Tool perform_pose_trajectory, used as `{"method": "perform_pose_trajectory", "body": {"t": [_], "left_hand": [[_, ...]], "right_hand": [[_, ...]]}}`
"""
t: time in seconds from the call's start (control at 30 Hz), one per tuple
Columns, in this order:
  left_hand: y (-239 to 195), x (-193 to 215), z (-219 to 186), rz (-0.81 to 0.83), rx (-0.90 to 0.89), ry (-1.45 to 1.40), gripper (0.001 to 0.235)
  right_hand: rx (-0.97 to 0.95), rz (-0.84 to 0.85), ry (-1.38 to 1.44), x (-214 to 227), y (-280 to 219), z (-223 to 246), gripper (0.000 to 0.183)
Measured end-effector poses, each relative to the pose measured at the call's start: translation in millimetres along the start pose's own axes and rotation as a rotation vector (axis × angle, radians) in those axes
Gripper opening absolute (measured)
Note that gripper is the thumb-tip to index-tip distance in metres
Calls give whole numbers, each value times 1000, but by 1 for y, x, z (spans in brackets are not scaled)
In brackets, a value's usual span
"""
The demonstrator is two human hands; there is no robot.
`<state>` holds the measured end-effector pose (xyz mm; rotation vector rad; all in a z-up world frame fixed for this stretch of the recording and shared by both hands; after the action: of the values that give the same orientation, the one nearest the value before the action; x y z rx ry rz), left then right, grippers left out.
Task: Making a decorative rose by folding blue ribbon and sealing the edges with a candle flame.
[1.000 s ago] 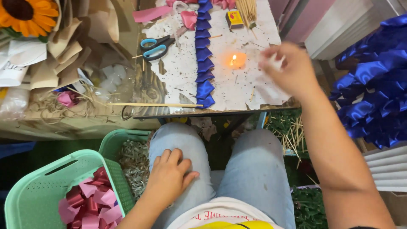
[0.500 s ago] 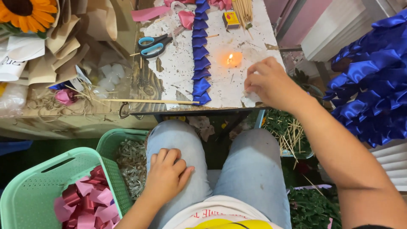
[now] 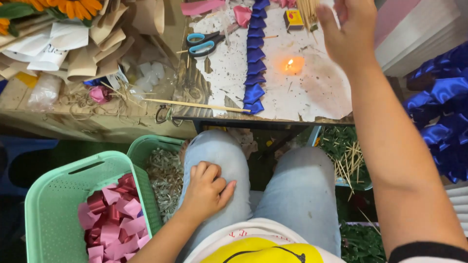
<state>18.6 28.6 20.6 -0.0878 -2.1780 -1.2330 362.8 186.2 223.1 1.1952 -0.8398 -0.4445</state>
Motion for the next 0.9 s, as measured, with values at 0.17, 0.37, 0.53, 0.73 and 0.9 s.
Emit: {"method": "perform_pose_trajectory", "body": {"t": [0.17, 0.37, 0.53, 0.73, 0.9], "left_hand": [[-5, -9, 3, 47, 34, 62, 32], [-5, -13, -3, -48, -53, 71, 38], [-8, -14, 1, -36, -27, 155, 34], [-12, -14, 3, -26, -52, 84, 44], [-5, -8, -1, 123, -5, 143, 40]], "right_hand": [[-21, -37, 158, 23, -71, 72, 31], [-223, -125, 222, 32, -153, 108, 32], [-231, -130, 194, 17, -162, 132, 22], [-122, -253, 118, -10, -137, 167, 12], [-194, -195, 106, -29, -130, 176, 10]]}}
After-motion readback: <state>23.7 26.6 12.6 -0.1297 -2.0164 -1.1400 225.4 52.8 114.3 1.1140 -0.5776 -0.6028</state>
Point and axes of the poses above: each hand's wrist, its own y-axis towards the middle knuckle, its own x-axis out of the back of the hand, z = x × y, the point moved 4 cm from there along y, towards the middle knuckle, and after that the axes turned 15 degrees about -z, right-handed, at the moved point
